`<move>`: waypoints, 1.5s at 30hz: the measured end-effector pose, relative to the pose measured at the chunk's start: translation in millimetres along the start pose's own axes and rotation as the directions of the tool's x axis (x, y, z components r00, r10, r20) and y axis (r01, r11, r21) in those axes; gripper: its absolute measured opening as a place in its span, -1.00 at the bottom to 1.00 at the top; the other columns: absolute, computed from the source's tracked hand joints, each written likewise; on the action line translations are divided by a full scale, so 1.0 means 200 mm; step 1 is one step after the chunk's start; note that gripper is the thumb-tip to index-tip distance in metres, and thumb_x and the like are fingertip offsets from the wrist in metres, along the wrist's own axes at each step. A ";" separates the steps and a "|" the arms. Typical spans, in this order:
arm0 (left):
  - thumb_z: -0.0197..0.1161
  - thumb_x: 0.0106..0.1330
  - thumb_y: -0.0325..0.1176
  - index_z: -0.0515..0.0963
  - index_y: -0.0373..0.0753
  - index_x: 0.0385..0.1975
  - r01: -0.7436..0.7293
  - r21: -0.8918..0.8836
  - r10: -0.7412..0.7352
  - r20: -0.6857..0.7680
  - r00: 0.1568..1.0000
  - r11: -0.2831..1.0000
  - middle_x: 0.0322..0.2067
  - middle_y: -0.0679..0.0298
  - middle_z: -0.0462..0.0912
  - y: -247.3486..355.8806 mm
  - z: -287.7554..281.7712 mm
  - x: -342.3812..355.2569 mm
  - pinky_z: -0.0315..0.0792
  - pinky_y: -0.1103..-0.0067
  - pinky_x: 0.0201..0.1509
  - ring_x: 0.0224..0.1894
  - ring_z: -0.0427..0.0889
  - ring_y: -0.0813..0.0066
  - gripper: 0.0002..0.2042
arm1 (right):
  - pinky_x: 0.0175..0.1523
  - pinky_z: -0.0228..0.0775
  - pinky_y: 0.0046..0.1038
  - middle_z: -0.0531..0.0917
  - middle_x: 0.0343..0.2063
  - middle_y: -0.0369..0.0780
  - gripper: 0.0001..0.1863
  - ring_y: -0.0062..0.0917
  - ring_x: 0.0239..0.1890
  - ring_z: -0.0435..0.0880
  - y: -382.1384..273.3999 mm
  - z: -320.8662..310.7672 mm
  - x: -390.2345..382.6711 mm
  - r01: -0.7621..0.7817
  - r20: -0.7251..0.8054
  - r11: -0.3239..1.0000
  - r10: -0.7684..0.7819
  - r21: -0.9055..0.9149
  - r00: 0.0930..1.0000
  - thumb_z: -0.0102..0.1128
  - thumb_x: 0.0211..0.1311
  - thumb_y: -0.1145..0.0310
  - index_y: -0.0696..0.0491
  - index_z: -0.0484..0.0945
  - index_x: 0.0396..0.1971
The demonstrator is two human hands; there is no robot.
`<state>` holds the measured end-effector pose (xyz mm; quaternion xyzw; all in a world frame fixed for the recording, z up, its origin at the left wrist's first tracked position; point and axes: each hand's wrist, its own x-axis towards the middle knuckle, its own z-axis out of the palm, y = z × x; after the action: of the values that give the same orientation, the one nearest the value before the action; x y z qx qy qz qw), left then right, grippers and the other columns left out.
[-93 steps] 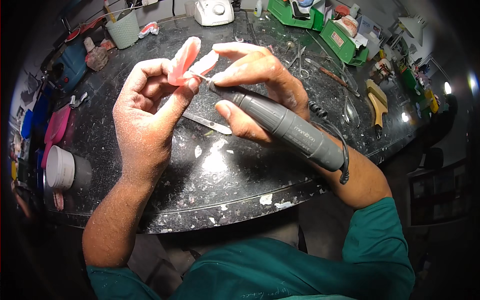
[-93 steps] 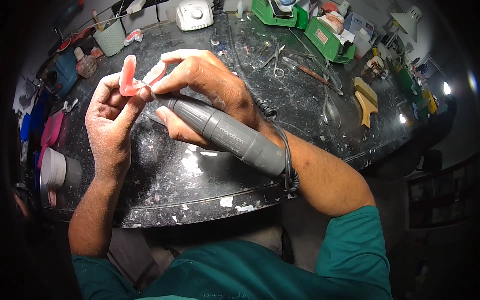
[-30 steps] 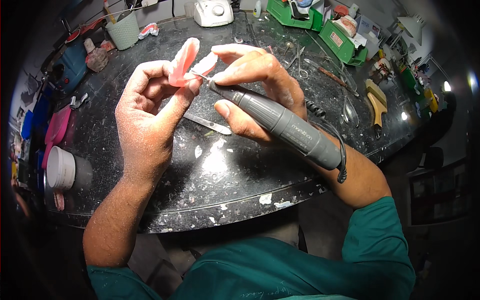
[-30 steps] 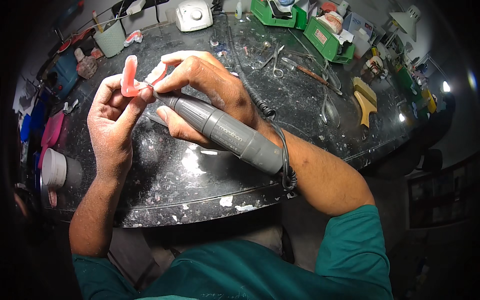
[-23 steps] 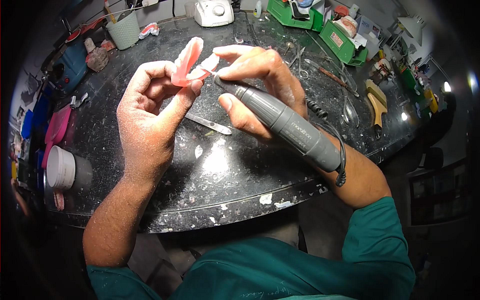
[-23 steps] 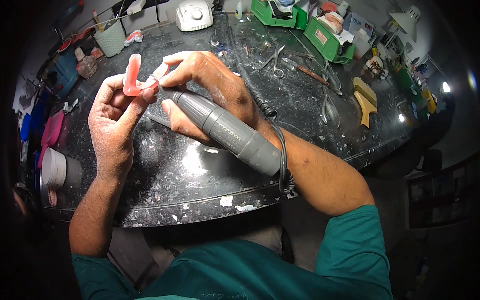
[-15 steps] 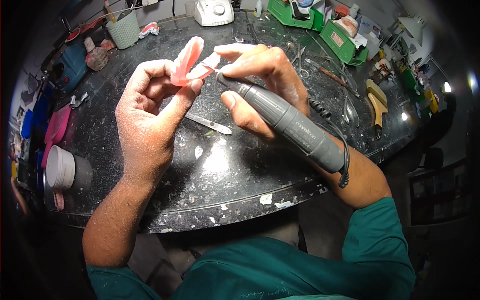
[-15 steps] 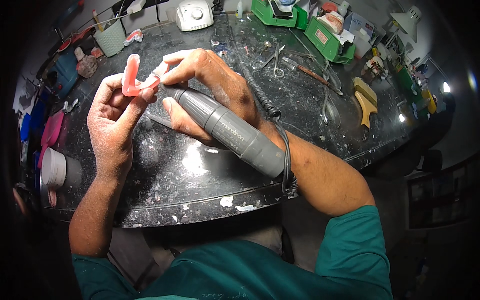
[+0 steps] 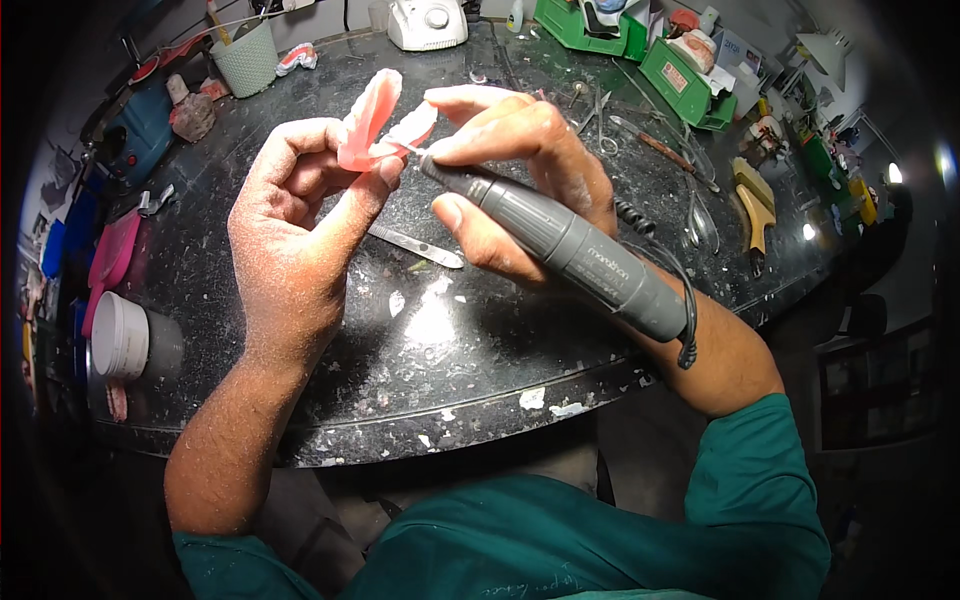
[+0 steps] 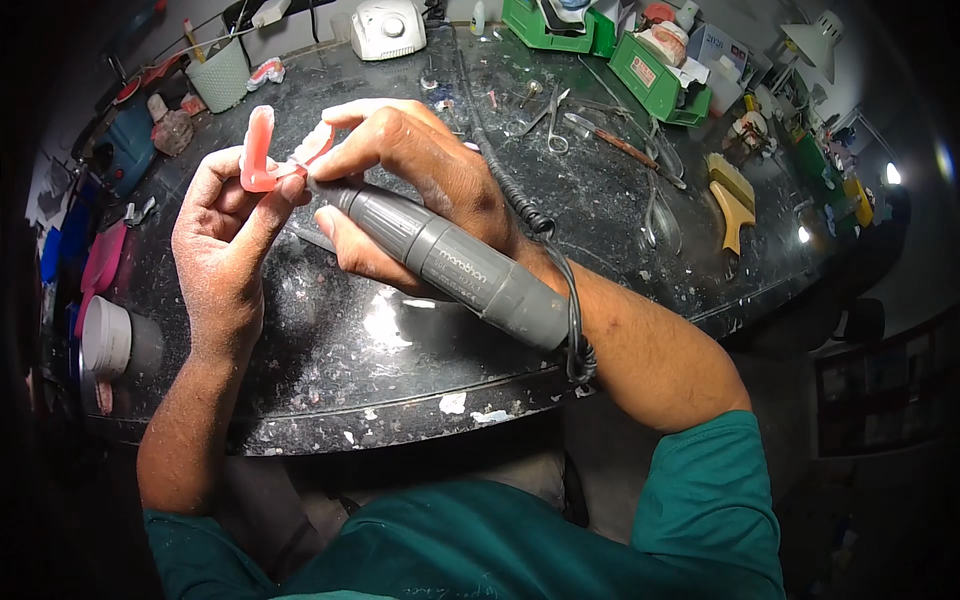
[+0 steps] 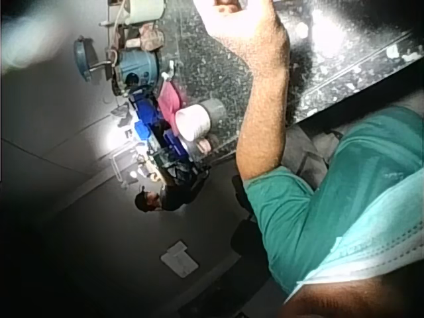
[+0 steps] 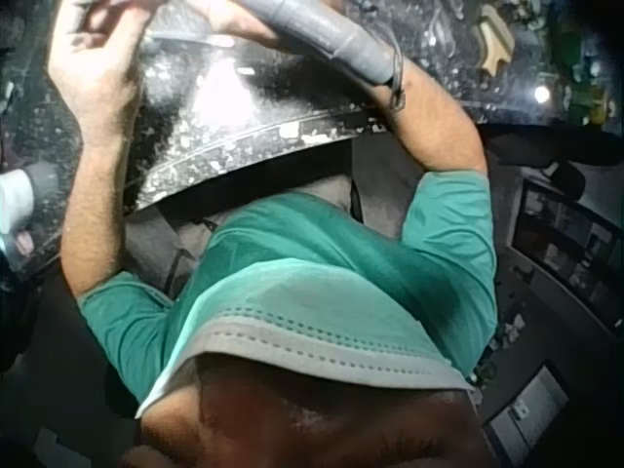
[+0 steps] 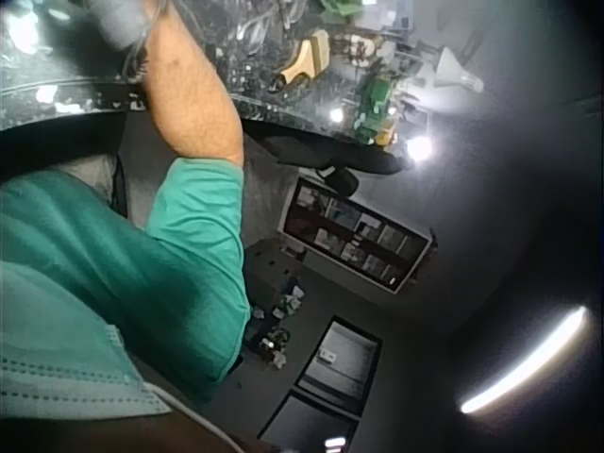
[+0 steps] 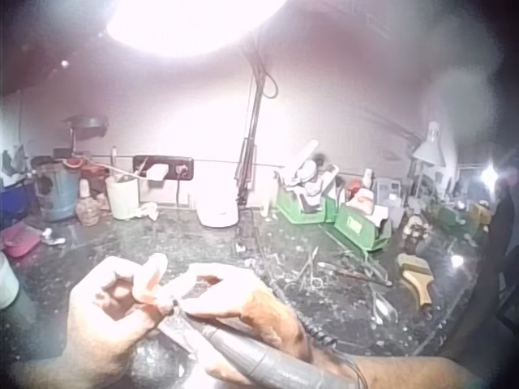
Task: The person grinds and shapes a dental prosthesis using a rotary tool, rotating the prosthesis by hand to trim different edges and sections.
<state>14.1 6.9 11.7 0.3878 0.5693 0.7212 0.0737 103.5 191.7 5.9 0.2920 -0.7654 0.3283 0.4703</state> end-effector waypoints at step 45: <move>0.38 0.29 -0.58 0.49 -0.29 -0.09 0.015 -0.010 -0.015 0.008 1.000 1.000 -0.19 0.27 0.68 0.00 0.00 -0.01 0.47 0.63 0.10 -0.05 0.65 0.59 -0.74 | 0.28 0.38 -0.17 0.60 -0.14 -0.11 -0.61 -0.16 0.16 0.59 -0.02 -0.01 0.00 -0.005 0.056 1.000 0.005 -0.003 0.998 0.35 0.06 0.62 0.17 0.50 -0.07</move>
<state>14.9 5.8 11.7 0.3862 0.5684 0.7217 0.0834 106.8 191.1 7.7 0.2985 -0.7793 0.3201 0.4485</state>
